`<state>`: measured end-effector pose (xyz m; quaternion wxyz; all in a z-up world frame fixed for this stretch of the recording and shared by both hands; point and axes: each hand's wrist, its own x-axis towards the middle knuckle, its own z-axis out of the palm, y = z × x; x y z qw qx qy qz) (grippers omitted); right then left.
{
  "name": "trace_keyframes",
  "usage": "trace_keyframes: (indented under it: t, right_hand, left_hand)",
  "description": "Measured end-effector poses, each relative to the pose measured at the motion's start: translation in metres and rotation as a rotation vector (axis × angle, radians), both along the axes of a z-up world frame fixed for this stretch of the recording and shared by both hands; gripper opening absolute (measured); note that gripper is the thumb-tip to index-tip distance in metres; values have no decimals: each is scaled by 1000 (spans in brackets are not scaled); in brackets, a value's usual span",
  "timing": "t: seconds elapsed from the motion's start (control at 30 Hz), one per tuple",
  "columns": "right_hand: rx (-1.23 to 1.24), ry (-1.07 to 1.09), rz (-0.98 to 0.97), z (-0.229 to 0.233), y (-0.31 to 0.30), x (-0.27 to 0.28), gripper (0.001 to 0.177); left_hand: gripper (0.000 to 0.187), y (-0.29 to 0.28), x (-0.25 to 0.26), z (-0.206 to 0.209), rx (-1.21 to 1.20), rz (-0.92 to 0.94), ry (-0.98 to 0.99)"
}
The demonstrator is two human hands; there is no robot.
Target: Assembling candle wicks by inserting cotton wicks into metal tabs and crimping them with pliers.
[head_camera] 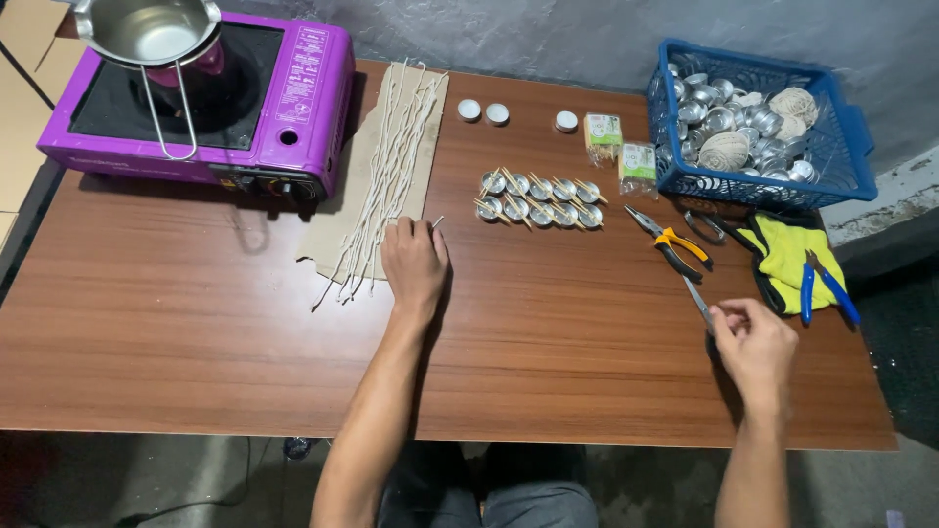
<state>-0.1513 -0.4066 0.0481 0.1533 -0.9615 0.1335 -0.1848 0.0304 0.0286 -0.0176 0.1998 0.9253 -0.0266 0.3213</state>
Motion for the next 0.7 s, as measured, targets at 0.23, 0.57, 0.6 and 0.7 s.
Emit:
trace_keyframes:
  t: [0.23, 0.57, 0.6, 0.7]
  right_hand:
    - [7, -172, 370, -21, 57, 125, 11]
    - [-177, 18, 674, 11, 182, 273, 7]
    - [-232, 72, 645, 9, 189, 282, 7]
    - [-242, 175, 624, 8, 204, 294, 9]
  left_hand:
    - [15, -1, -1, 6, -41, -13, 21]
    - [17, 0, 5, 1, -49, -48, 59]
    - [17, 0, 4, 1, -47, -43, 65]
    - [16, 0, 3, 6, -48, -54, 48]
